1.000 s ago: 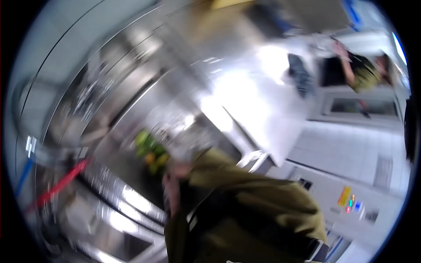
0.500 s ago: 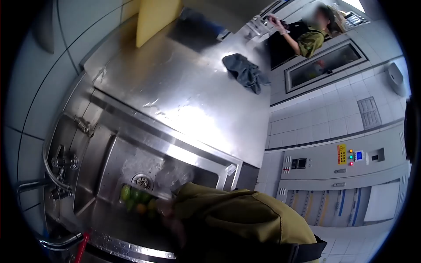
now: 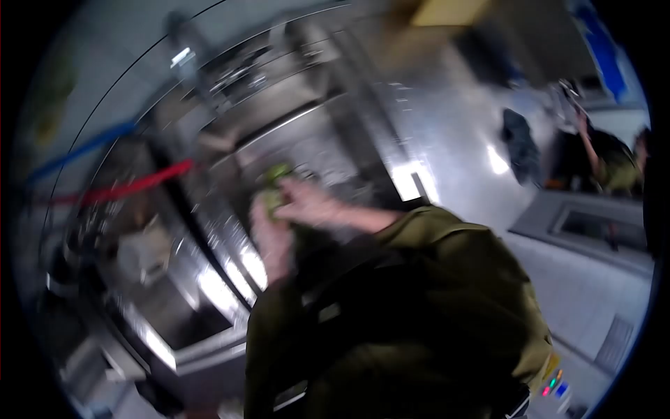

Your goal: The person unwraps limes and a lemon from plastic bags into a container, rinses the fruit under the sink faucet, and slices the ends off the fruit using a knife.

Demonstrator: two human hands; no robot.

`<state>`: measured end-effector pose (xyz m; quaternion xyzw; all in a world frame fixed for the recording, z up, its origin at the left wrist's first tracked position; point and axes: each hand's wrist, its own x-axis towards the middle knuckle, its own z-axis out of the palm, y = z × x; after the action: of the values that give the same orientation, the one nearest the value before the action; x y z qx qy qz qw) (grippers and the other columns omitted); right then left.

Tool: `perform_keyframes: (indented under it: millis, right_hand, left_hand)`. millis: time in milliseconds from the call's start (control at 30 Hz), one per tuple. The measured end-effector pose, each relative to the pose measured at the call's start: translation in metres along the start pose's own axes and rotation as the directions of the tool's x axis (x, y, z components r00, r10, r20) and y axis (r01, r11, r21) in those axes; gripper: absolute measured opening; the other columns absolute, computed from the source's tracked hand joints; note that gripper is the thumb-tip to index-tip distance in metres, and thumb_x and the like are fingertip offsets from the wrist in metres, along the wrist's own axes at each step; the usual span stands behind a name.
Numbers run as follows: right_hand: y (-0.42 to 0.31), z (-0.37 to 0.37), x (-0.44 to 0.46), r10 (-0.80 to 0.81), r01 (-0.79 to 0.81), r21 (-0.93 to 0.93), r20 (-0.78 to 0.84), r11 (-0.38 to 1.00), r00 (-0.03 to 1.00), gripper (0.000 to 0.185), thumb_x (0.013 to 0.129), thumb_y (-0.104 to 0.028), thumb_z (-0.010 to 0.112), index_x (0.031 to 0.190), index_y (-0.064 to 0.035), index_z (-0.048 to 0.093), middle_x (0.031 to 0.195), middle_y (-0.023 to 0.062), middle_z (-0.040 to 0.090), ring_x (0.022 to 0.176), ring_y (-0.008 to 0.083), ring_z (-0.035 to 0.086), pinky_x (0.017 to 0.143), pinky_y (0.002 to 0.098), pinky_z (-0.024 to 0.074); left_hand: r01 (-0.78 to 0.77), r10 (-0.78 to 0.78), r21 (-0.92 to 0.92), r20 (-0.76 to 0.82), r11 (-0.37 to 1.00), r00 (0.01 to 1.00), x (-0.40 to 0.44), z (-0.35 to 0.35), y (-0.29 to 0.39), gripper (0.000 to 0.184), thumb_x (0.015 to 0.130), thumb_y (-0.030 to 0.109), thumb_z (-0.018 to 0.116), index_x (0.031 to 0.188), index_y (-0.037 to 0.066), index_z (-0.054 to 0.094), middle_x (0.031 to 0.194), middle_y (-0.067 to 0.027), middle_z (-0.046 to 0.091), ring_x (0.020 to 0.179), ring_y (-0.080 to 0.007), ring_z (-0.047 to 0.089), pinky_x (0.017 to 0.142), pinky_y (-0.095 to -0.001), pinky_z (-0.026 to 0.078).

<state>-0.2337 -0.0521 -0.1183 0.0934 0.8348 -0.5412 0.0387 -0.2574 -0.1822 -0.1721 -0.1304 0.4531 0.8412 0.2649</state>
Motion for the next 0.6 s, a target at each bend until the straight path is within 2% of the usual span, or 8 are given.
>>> perform_keyframes:
  millis: [33,200,300,333,433,467,500,600]
  right_hand:
    - [0.026,0.010,-0.002,-0.078,0.089,-0.260,0.053,0.962,0.996,0.030,0.073,-0.026,0.061,0.086,-0.0003,0.057,0.077,0.0145,0.058,0.072,0.0231,0.058,0.064,0.0351,0.0461]
    - [-0.007,-0.013,-0.013,-0.018,0.044,-0.141,0.184,0.989,0.983,0.019,0.074,-0.020,0.058,0.075,-0.0008,0.057,0.069,0.0158,0.057,0.064,0.0273,0.058,0.059,0.0363,0.0448]
    - [-0.022,-0.021,-0.016,0.131,-0.066,-0.249,0.252,0.966,0.959,0.015,0.074,-0.015,0.054,0.072,-0.0006,0.056,0.067,0.0153,0.057,0.062,0.0245,0.058,0.058,0.0351,0.0443]
    - [-0.011,-0.020,-0.018,-0.092,0.142,-0.319,0.168,0.937,0.981,0.015,0.077,-0.013,0.048,0.074,-0.0005,0.056,0.068,0.0130,0.058,0.062,0.0212,0.057,0.059,0.0339,0.0446]
    - [-0.004,-0.030,-0.023,0.224,-0.235,0.313,0.071,0.920,0.972,0.019,0.081,-0.018,0.050,0.079,-0.0002,0.056,0.071,0.0094,0.060,0.065,0.0190,0.057,0.061,0.0317,0.0454]
    - [-0.002,-0.025,-0.025,0.138,-0.173,0.257,0.147,0.951,0.979,0.025,0.083,-0.024,0.053,0.084,0.0004,0.056,0.074,0.0054,0.060,0.069,0.0148,0.057,0.061,0.0276,0.0456]
    - [-0.017,-0.027,-0.034,-0.110,0.140,-0.211,0.146,0.968,0.983,0.027,0.081,-0.026,0.058,0.086,0.0000,0.056,0.074,0.0045,0.059,0.071,0.0108,0.056,0.061,0.0254,0.0453]
    - [-0.011,-0.023,-0.033,0.125,-0.129,-0.005,0.292,0.992,0.948,0.027,0.076,-0.028,0.058,0.082,-0.0016,0.059,0.068,0.0137,0.060,0.067,0.0204,0.060,0.063,0.0342,0.0463]
  left_hand:
    - [0.000,0.000,0.000,-0.017,1.000,1.000,-0.004,0.002,0.003,0.032,0.084,0.017,0.051,0.112,0.003,0.046,0.104,-0.0090,0.052,0.094,-0.0196,0.052,0.082,-0.0281,0.042]
    - [-0.182,0.169,0.405,0.067,0.896,0.983,-0.029,0.007,0.010,0.039,0.086,0.033,0.049,0.112,0.003,0.045,0.101,-0.0084,0.051,0.089,-0.0173,0.052,0.071,-0.0283,0.045]
    - [0.010,-0.014,0.130,0.027,0.991,1.000,-0.035,0.013,0.018,0.044,0.087,0.044,0.044,0.108,0.006,0.047,0.090,-0.0054,0.054,0.079,-0.0141,0.054,0.060,-0.0267,0.046]
    - [0.001,-0.004,0.069,0.036,0.998,0.999,-0.035,0.010,0.014,0.046,0.086,0.047,0.043,0.107,0.006,0.047,0.088,-0.0055,0.054,0.076,-0.0143,0.055,0.057,-0.0263,0.046]
    - [-0.036,0.036,-0.005,-0.021,0.999,0.999,-0.039,0.004,0.010,0.053,0.084,0.056,0.040,0.100,0.006,0.049,0.078,-0.0063,0.056,0.065,-0.0133,0.054,0.050,-0.0238,0.043]
    - [-0.045,0.042,0.146,0.023,0.988,0.999,-0.038,-0.002,0.009,0.052,0.084,0.055,0.040,0.098,0.006,0.049,0.078,-0.0063,0.056,0.064,-0.0132,0.054,0.050,-0.0235,0.043]
    - [-0.058,0.039,0.298,0.070,0.953,0.997,-0.036,-0.005,0.006,0.052,0.084,0.055,0.040,0.096,0.006,0.050,0.077,-0.0064,0.055,0.064,-0.0130,0.054,0.049,-0.0232,0.043]
    - [0.008,-0.039,0.427,0.065,0.904,0.997,-0.039,0.002,0.009,0.055,0.084,0.046,0.049,0.117,0.003,0.036,0.092,-0.0081,0.054,0.078,-0.0149,0.054,0.057,-0.0222,0.045]
